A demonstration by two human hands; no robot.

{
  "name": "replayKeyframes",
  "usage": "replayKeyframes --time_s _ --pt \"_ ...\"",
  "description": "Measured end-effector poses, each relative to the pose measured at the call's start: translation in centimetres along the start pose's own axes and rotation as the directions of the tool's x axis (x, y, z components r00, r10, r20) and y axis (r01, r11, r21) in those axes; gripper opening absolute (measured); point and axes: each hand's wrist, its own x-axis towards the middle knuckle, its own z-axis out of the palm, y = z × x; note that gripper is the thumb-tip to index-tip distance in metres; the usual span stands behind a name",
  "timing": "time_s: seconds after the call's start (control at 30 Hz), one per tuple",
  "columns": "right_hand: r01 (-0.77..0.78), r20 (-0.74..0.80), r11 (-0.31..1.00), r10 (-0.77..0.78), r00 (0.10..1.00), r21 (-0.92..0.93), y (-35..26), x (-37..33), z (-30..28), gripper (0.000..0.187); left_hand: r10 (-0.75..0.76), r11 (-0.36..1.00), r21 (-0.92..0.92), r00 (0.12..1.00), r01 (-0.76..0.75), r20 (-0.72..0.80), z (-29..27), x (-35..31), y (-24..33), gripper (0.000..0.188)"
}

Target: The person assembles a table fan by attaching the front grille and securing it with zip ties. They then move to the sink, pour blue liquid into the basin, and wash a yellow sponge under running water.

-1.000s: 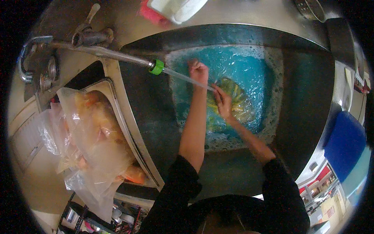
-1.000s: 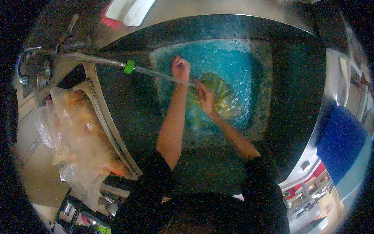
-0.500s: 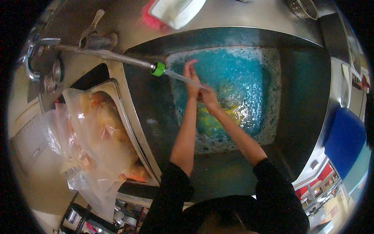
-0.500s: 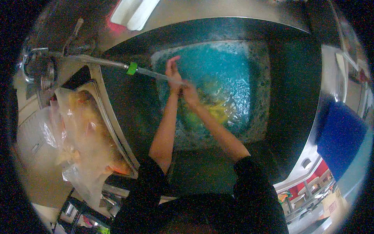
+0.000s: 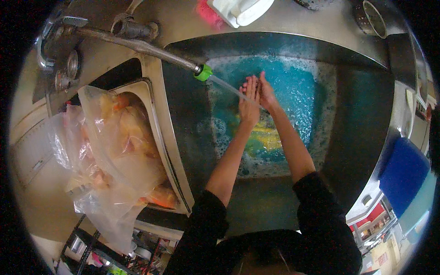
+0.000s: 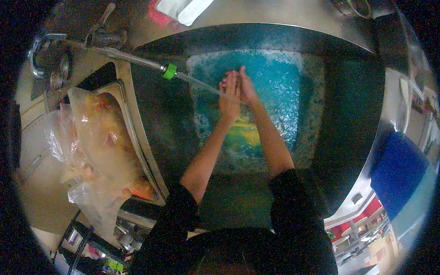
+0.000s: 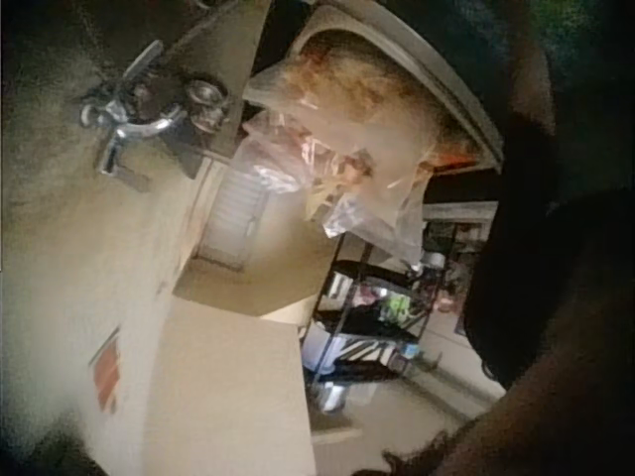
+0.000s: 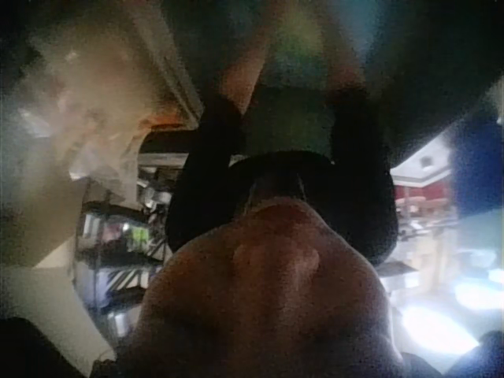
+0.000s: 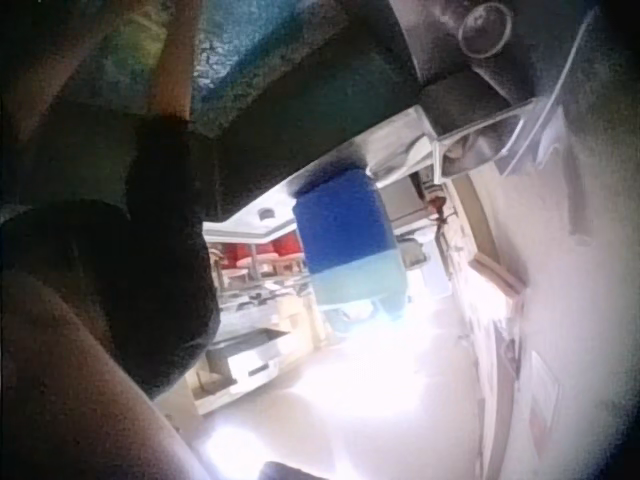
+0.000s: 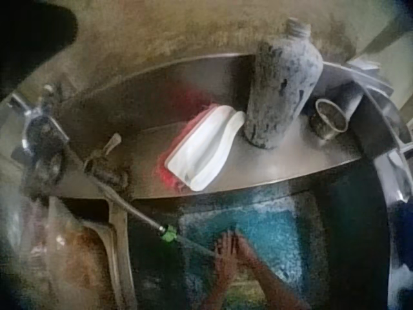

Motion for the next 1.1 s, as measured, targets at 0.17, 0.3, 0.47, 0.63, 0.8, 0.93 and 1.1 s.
replayKeyframes --time_s 0.17,0.3,0.47,0.63,0.8,0.93,1.1 --pt "0.242 0.220 0.948 -0.195 0.956 -0.208 -0.5 -4.8 2.2 0.038 -0.006 0.996 -0.085 0.997 0.013 0.082 -1.7 -1.2 0.6 0.059" --pt "0.349 0.278 0.881 -0.265 0.923 -0.319 -1.2 -6.0 3.9 0.032 -0.008 0.997 -0.077 1.000 0.006 -0.025 -3.3 -1.8 0.8 0.058" --pt "0.348 0.168 0.660 -0.322 0.932 -0.666 -0.8 -5.2 5.6 0.026 -0.084 0.994 -0.055 0.981 0.094 0.175 -4.9 -2.4 0.8 0.061" --pt "0.138 0.027 0.852 -0.145 0.989 -0.505 -0.4 -5.4 6.8 0.038 -0.089 0.991 -0.096 0.995 0.092 0.040 -5.8 -3.1 0.3 0.069" --pt "-0.047 0.356 0.999 0.040 0.934 0.011 0.5 -5.7 5.8 0.033 -0.108 0.994 0.017 0.994 0.108 0.017 -5.7 -3.8 -0.7 0.069" --pt "0.382 0.218 0.266 -0.489 0.845 -0.885 4.0 -6.5 2.9 0.043 -0.451 0.633 -0.709 0.892 0.312 -0.010 -3.5 -3.8 -2.3 0.052" --pt "0.027 0.390 -0.608 -0.473 0.790 -0.793 7.6 -10.4 -3.0 0.052 0.027 0.969 -0.248 0.997 -0.007 0.077 0.2 -6.7 -3.1 0.031"
